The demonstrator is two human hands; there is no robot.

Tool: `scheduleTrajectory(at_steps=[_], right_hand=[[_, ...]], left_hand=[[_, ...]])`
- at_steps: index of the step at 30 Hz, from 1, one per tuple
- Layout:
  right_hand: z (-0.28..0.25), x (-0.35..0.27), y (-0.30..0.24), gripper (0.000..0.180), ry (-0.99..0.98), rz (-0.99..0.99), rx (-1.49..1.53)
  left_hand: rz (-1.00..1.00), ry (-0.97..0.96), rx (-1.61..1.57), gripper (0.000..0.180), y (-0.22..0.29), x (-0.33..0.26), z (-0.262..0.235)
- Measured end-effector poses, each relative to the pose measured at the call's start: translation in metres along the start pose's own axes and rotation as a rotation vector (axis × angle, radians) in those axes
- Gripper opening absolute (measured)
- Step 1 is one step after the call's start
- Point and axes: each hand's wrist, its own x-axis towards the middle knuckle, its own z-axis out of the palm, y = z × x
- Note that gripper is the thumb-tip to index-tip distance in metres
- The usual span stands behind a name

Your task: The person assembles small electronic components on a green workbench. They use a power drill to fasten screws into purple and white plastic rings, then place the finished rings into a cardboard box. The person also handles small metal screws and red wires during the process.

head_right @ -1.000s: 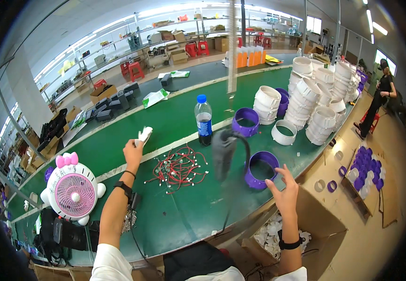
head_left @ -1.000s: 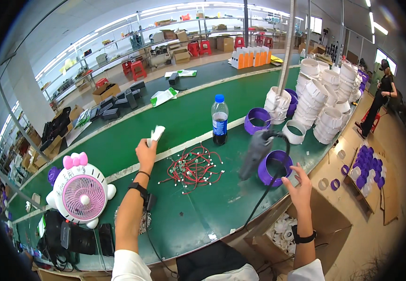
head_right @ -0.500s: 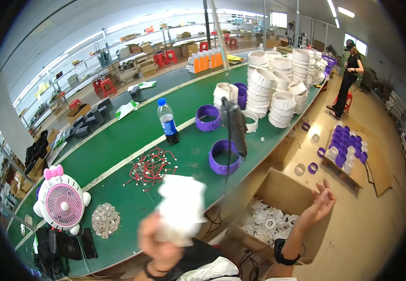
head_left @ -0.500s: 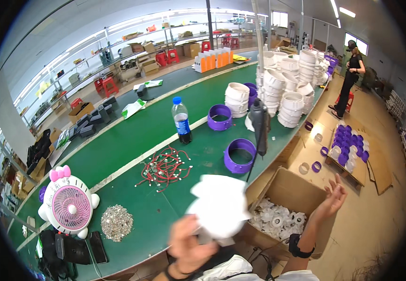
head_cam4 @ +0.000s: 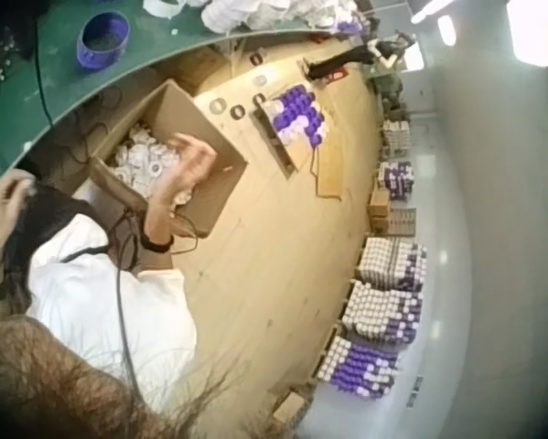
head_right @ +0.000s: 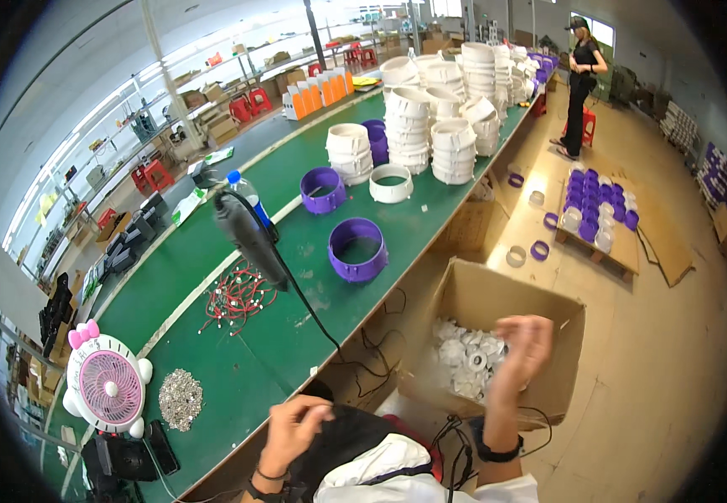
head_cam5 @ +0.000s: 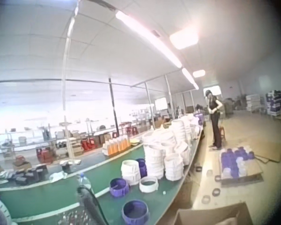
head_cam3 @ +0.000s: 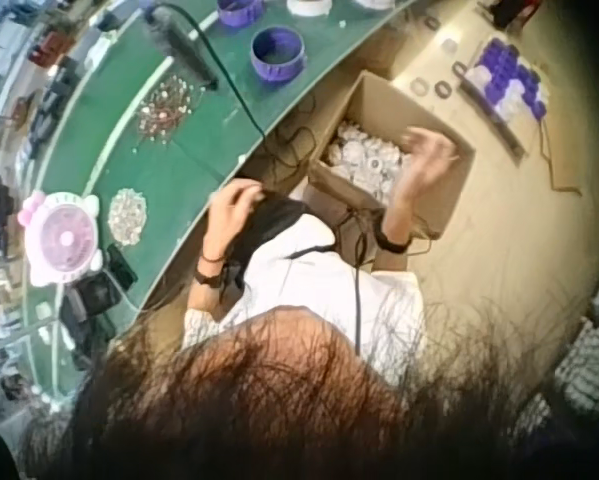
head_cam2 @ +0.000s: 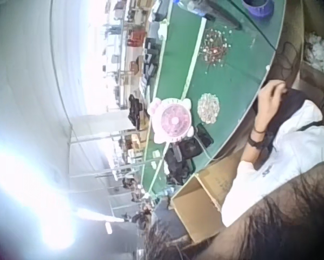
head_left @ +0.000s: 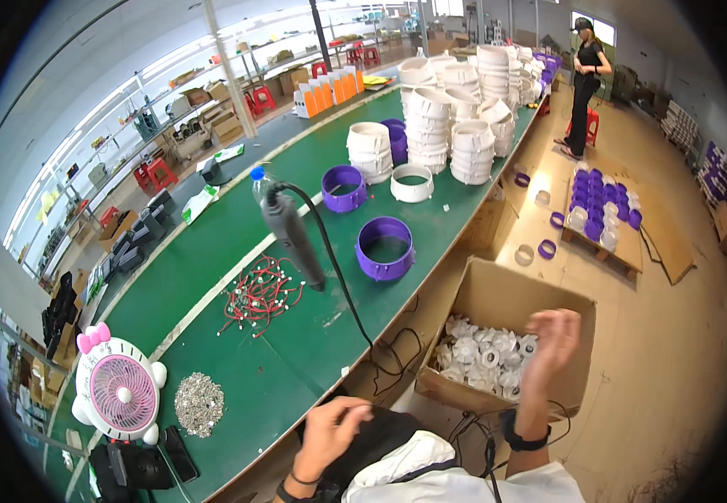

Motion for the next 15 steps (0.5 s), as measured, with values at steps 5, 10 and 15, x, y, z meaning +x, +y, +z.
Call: scheduleTrajectory(at_steps=[5,10,15], right_hand=[[0.065,-0.081,0.011,0.023,-0.731,0.101,0.08],[0.118,-0.139,-0.006,0.022,-1.351,-0.015,0.314],[0.169,-0.176,0.012,0.015,-1.619,0.079,0.291]], left_hand=[[0.072,0.47,0.055,0.023,-0.027,-0.037,-0.061],[0.239,0.863,0.254,0.004,-0.047,-0.04,-0.091],[-0.029,0.974,0.083,0.016,-0.084,-0.071,-0.11]])
